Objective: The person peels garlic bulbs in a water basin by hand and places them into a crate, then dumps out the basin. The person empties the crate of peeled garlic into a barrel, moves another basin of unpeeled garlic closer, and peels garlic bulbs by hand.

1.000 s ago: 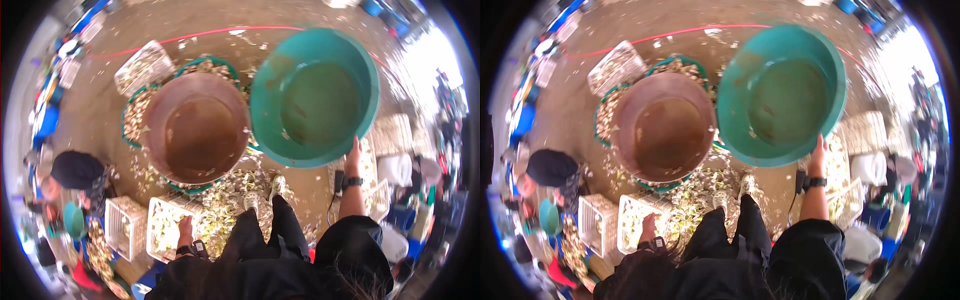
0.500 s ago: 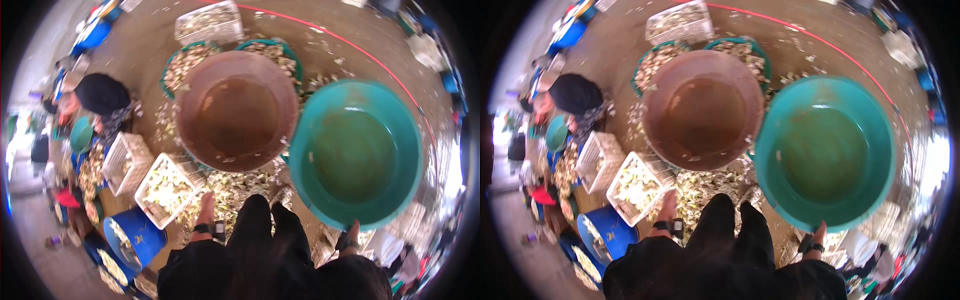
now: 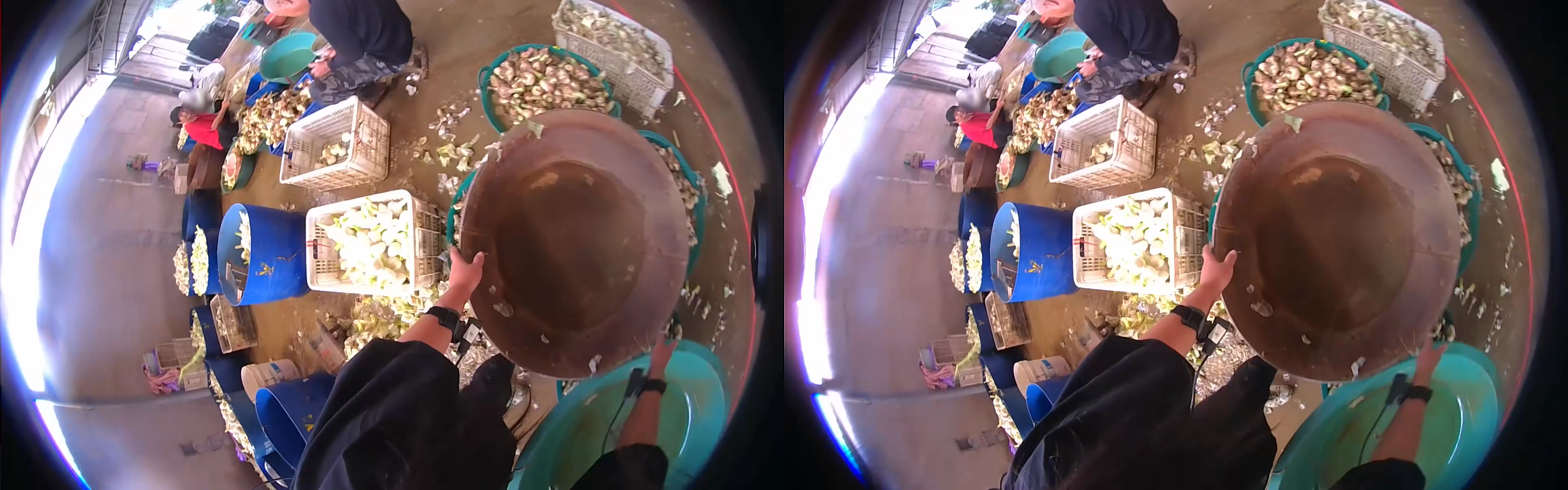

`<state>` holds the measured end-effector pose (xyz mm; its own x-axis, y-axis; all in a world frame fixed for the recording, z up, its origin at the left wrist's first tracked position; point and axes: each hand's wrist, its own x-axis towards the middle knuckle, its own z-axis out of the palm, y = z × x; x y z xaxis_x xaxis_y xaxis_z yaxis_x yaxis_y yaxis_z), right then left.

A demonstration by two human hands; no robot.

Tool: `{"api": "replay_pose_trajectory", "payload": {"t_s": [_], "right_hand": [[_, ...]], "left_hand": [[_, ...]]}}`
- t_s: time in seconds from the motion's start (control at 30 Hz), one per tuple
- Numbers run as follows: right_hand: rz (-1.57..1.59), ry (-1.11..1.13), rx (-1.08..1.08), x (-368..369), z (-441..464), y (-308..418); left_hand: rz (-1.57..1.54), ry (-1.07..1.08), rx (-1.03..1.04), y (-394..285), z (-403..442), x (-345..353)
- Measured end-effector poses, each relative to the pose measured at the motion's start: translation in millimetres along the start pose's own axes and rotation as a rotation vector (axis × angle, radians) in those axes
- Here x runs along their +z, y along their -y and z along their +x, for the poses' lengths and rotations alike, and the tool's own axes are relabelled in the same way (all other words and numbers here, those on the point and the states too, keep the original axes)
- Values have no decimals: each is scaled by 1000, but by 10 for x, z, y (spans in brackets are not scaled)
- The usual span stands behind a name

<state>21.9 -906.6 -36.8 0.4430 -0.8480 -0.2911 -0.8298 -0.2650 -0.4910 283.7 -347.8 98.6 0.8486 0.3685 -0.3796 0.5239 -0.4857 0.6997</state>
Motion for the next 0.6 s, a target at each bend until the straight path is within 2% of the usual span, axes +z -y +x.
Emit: {"api": "replay_pose_trajectory", "payload": {"t_s": [0.07, 0.1, 0.17, 0.2, 0.23, 0.27, 0.3, 0.33, 0.4, 0.5, 0.6], "right_hand": [[-240, 237, -79, 19, 366, 234], [-244, 267, -77, -12, 419, 447], [-422, 137, -126, -229, 17, 1248], [-428, 156, -127, -210, -90, 1367], [-528, 15, -169, -180, -153, 1472], [-626, -131, -213, -138, -163, 1521], [-380, 41, -59, 120, 240, 906], [-385, 42, -57, 199, 440, 617], [-113, 123, -115, 201, 603, 336], [-7, 194, -37, -256, 216, 1163], [6, 118, 24, -985, -278, 1914]], "left_hand": [[168, -89, -94, -24, 64, -75], [226, -35, -62, 78, 150, -70], [307, -8, -21, 109, 223, -99], [359, 25, 40, 101, 242, -103], [370, -67, 107, 78, 260, -71], [374, -70, 100, 53, 286, -71], [441, -48, 56, -54, 263, -91], [505, -22, 19, -129, 275, -100], [541, 9, 1, -134, 340, -113], [567, 39, 7, -232, 545, -224], [572, 95, 61, -433, 475, -462]]}}
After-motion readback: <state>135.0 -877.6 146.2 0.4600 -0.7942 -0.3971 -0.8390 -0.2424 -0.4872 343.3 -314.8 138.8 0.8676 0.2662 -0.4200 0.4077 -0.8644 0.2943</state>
